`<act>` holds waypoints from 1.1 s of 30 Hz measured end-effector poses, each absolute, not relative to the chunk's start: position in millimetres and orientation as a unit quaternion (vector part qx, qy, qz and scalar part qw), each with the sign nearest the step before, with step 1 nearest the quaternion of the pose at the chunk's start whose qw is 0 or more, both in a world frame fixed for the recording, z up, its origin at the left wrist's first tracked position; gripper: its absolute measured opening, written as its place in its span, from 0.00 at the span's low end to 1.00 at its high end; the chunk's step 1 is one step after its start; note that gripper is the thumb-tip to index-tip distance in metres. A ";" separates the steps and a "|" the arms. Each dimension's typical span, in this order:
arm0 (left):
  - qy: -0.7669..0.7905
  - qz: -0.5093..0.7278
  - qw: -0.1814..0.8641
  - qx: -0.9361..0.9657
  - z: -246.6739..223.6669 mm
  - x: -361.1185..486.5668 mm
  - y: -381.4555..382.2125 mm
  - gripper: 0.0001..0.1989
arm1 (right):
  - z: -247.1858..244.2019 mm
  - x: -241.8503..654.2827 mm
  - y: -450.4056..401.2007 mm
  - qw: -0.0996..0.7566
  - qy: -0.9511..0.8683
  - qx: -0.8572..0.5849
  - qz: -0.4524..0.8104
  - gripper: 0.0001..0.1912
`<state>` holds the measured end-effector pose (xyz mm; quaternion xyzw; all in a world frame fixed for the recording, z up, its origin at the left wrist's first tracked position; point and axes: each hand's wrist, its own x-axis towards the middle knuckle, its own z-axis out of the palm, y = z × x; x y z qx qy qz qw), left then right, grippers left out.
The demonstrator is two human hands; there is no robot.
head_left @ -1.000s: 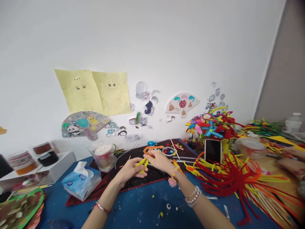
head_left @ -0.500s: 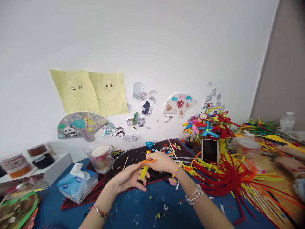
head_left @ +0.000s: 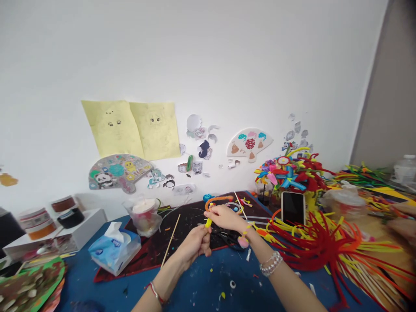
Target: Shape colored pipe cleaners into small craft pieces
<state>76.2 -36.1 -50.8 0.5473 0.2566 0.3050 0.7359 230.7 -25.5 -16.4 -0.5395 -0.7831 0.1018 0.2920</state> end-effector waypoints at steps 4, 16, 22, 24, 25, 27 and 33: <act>0.236 0.302 0.722 0.576 -42.4 85.2 -54.2 0.16 | -8.9 240.9 -27.7 0.299 -0.788 -0.476 0.250 0.25; 0.323 0.345 0.363 0.803 -40.9 69.6 -43.7 0.17 | 1.4 230.8 -51.1 0.232 -0.813 -0.531 0.047 0.26; 0.233 0.170 0.484 0.826 -26.2 55.6 -42.0 0.20 | 2.5 231.2 -52.3 0.192 -0.844 -0.498 0.051 0.24; 0.244 0.179 0.436 0.847 -27.9 50.7 -39.4 0.19 | 0.1 228.3 -52.5 0.186 -0.848 -0.496 0.023 0.21; 0.267 0.201 0.392 0.857 -30.2 48.4 -37.7 0.18 | -1.6 225.8 -52.3 0.178 -0.846 -0.503 0.010 0.21; 0.322 0.252 0.314 0.857 -36.7 45.3 -33.9 0.17 | -5.8 219.0 -51.2 0.151 -0.840 -0.522 -0.007 0.20; 0.368 0.311 0.532 0.696 -61.4 66.1 -24.2 0.13 | -17.7 206.3 -42.4 0.156 -0.798 -0.577 -0.072 0.18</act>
